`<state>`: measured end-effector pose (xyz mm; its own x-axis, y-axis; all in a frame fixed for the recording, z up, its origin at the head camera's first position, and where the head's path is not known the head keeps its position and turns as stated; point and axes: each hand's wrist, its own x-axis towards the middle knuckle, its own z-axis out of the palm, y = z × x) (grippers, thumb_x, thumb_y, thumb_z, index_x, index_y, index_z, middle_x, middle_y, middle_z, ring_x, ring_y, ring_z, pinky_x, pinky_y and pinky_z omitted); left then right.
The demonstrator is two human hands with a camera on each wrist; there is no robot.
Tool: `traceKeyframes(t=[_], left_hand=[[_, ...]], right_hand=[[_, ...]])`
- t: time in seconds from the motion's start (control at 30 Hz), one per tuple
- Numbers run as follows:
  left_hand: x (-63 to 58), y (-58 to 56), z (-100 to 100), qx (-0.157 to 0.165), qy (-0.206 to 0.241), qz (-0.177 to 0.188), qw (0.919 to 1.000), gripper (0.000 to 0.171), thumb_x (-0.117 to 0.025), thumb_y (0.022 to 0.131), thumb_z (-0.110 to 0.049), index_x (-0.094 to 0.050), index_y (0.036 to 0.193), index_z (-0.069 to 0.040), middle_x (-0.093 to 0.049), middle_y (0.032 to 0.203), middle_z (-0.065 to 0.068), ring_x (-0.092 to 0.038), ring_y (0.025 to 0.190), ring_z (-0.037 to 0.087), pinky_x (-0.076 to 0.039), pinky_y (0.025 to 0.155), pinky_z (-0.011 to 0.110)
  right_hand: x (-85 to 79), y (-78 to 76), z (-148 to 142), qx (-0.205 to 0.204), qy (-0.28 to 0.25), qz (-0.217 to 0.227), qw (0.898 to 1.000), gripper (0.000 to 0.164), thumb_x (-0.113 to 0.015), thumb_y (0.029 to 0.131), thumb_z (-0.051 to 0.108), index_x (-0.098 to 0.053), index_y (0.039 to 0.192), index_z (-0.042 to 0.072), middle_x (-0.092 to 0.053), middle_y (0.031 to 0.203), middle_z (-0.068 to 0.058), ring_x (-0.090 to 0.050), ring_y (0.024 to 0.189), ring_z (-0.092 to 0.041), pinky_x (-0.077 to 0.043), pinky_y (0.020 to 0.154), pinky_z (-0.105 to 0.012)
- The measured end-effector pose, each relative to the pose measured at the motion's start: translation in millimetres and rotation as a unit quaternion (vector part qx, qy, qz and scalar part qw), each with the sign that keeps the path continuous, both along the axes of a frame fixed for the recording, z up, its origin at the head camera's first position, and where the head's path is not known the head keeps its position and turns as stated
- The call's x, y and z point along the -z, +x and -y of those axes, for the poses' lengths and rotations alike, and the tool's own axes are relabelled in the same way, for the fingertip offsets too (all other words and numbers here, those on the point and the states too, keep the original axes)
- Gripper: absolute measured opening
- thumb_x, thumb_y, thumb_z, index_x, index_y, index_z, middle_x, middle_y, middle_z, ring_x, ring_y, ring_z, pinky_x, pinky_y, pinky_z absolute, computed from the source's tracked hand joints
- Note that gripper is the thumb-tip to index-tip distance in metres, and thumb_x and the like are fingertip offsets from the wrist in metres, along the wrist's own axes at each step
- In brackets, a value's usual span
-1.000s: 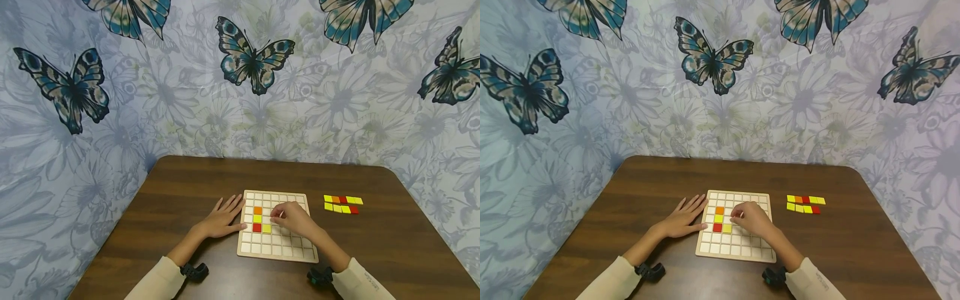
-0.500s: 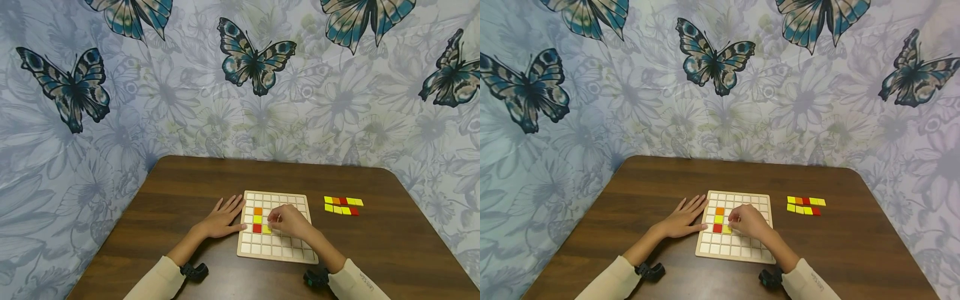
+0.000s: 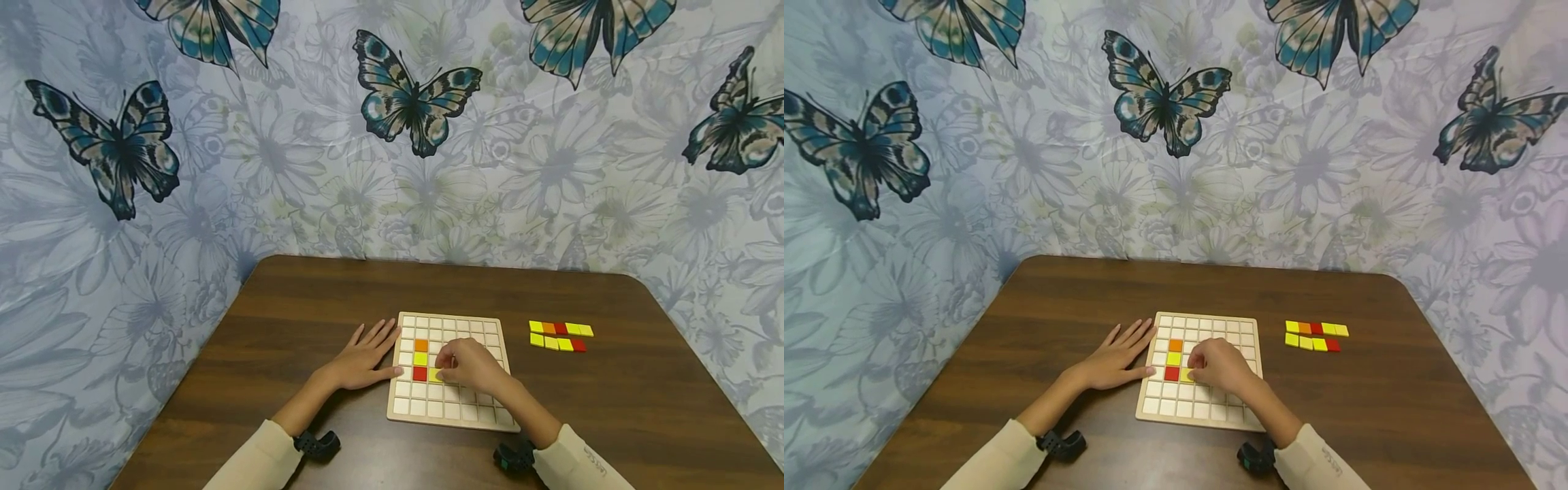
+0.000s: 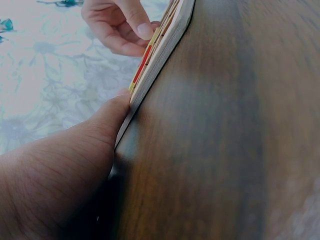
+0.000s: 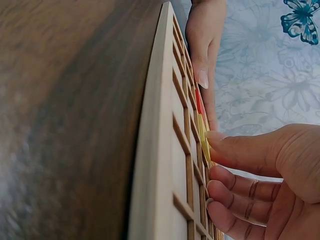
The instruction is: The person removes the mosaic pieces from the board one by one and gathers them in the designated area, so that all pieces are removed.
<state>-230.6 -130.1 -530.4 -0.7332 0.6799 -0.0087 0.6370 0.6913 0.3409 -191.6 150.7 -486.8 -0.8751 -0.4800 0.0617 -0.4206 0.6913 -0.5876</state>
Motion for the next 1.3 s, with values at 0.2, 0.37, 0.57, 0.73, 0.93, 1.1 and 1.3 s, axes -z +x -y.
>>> traceKeyframes(t=[0.2,0.37,0.57,0.73,0.93,1.1,1.3], left_hand=[[0.3,2.4,-0.5,-0.004,-0.006,0.004,1.0000,0.087,-0.043,0.101,-0.065,-0.013,0.165,-0.014,-0.006,0.171,0.010,-0.005,0.156,0.032,-0.002,0.119,0.064],[-2.0,4.6,-0.9,-0.003,-0.008,0.005,0.9999,0.087,-0.043,0.102,-0.064,-0.012,0.165,-0.013,-0.005,0.171,0.011,-0.005,0.156,0.033,-0.003,0.119,0.065],[-4.9,4.2,-0.4,-0.001,-0.003,0.006,1.0000,0.086,-0.044,0.102,-0.062,-0.013,0.164,-0.012,-0.006,0.170,0.013,-0.005,0.156,0.035,-0.003,0.118,0.066],[-3.0,2.7,-0.3,0.003,-0.001,0.005,1.0000,0.087,-0.044,0.102,-0.063,-0.014,0.164,-0.011,-0.007,0.170,0.013,-0.006,0.156,0.035,-0.003,0.118,0.066],[-2.0,1.8,-0.9,-0.002,-0.008,0.005,1.0000,0.087,-0.042,0.101,-0.065,-0.012,0.165,-0.013,-0.005,0.171,0.011,-0.004,0.156,0.033,-0.002,0.119,0.065],[-4.6,2.3,-1.2,-0.004,-0.011,0.005,0.9999,0.087,-0.041,0.101,-0.066,-0.011,0.165,-0.014,-0.004,0.171,0.010,-0.004,0.156,0.032,-0.003,0.119,0.064],[-4.6,3.8,-1.7,0.000,0.000,0.001,1.0000,0.086,-0.045,0.102,-0.062,-0.015,0.164,-0.011,-0.008,0.170,0.013,-0.007,0.156,0.035,-0.004,0.118,0.066]], right_hand=[[1.4,0.9,1.2,0.004,0.010,0.004,1.000,0.012,-0.086,0.082,0.012,-0.074,0.083,0.015,-0.058,0.068,0.010,-0.050,0.060,-0.008,-0.043,0.055,-0.026],[1.3,1.7,1.3,0.005,0.012,0.001,1.000,0.012,-0.085,0.083,0.012,-0.074,0.083,0.015,-0.058,0.068,0.010,-0.050,0.060,-0.008,-0.043,0.055,-0.027],[0.0,2.9,1.4,0.004,0.007,-0.004,1.000,0.013,-0.086,0.082,0.010,-0.073,0.081,0.014,-0.058,0.068,0.009,-0.049,0.059,-0.007,-0.042,0.055,-0.026],[-1.0,3.8,1.2,0.004,0.000,0.002,1.000,0.013,-0.085,0.082,0.009,-0.073,0.082,0.013,-0.058,0.068,0.009,-0.049,0.060,-0.008,-0.043,0.056,-0.026],[-1.6,3.4,1.1,0.004,0.002,0.000,1.000,0.014,-0.085,0.082,0.009,-0.072,0.080,0.015,-0.059,0.068,0.010,-0.050,0.059,-0.007,-0.043,0.055,-0.025],[-1.5,2.5,1.3,0.003,0.001,-0.001,1.000,0.015,-0.086,0.082,0.009,-0.072,0.080,0.016,-0.059,0.069,0.010,-0.050,0.059,-0.007,-0.044,0.055,-0.026],[-0.5,3.5,1.9,0.014,-0.021,-0.011,1.000,0.013,-0.085,0.081,0.004,-0.074,0.079,0.011,-0.062,0.072,0.008,-0.050,0.062,-0.008,-0.043,0.056,-0.025]])
